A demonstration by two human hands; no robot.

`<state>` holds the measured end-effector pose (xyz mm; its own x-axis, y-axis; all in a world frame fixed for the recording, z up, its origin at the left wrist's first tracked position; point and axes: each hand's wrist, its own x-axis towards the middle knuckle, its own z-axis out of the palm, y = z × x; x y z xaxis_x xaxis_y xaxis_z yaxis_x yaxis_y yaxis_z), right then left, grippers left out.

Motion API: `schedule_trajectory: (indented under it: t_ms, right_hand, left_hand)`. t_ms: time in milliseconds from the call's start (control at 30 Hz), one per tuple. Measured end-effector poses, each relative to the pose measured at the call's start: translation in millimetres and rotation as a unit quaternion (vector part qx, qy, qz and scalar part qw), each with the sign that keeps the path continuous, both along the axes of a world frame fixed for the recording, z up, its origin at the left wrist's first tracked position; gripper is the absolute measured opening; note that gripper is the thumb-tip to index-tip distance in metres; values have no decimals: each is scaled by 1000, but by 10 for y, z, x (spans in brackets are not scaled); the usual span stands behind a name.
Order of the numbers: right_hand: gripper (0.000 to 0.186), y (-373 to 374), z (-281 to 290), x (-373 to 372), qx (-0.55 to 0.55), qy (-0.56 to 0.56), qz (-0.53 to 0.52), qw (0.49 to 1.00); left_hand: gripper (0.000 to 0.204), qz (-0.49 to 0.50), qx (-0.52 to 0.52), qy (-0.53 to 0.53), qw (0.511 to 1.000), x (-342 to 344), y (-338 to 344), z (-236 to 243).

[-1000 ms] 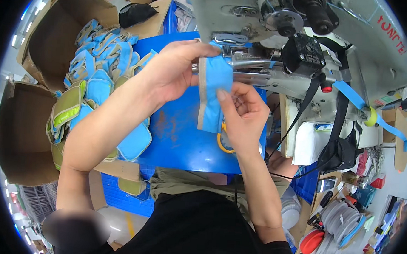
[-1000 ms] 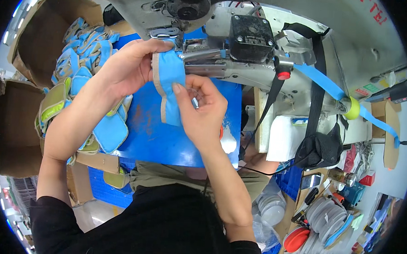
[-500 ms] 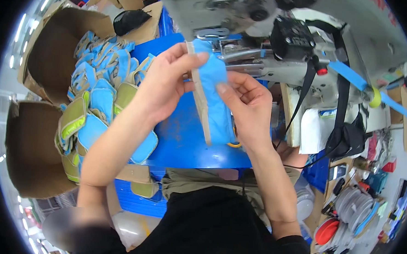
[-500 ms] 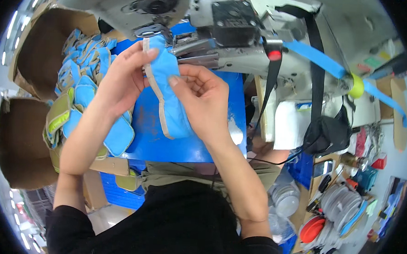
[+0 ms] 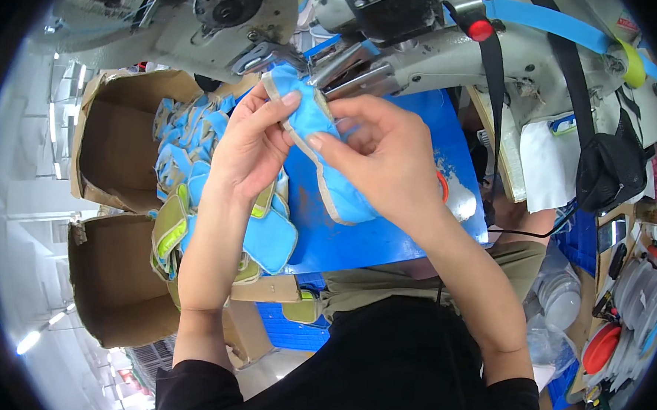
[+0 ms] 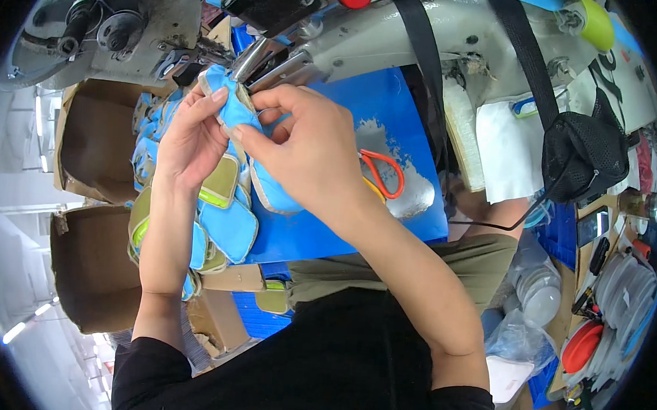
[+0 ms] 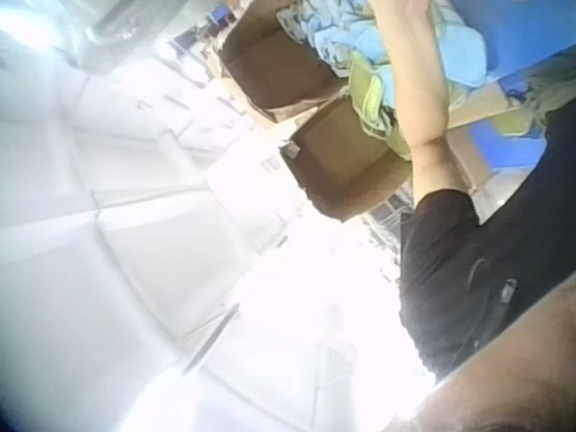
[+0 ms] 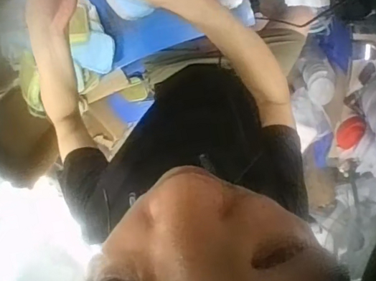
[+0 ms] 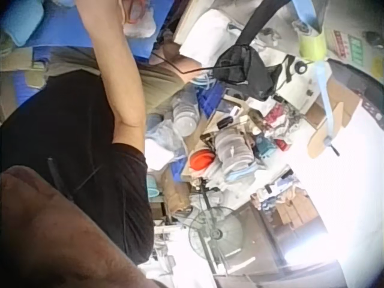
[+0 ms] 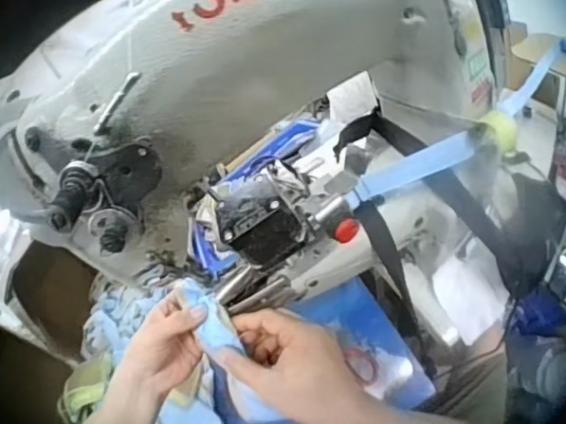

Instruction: The person sews a blue fabric strip onto the edge of a beige pouch using a sewing machine. They guide the pouch under the needle, trim excess thread with scissors, and inspect the finished seam. The person repeats this process for multiple pouches, handling them one at a time.

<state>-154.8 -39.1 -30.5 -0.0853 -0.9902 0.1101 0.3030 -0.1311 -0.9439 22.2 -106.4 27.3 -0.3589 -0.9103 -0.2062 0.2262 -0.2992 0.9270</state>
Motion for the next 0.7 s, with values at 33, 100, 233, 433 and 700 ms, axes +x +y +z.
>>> schedule_trajectory:
  t_ms: [33,100,233,433,700]
  right_hand:
    - [31,-12,4,1,-4,8,-9,1000]
    - [27,-31,5,11,-13,25,-25,999]
    - [19,-66,-122,56,-14,-45,-12,999]
    - [17,-58,-94,84,18,-115,38,992]
    - [19,-19,-76,93,41,-166,56,984]
  left_hand:
    - [25,-1,0,-2,1000,-13,10,0]
    - [25,-1,-1,-7,1000,-32,36,16]
    - [23,-6,-8,5,1000,-18,-17,18]
    - [16,6,1,8,1000,-54,-50,133]
    - [16,14,16,18,1000,-25,-101,118]
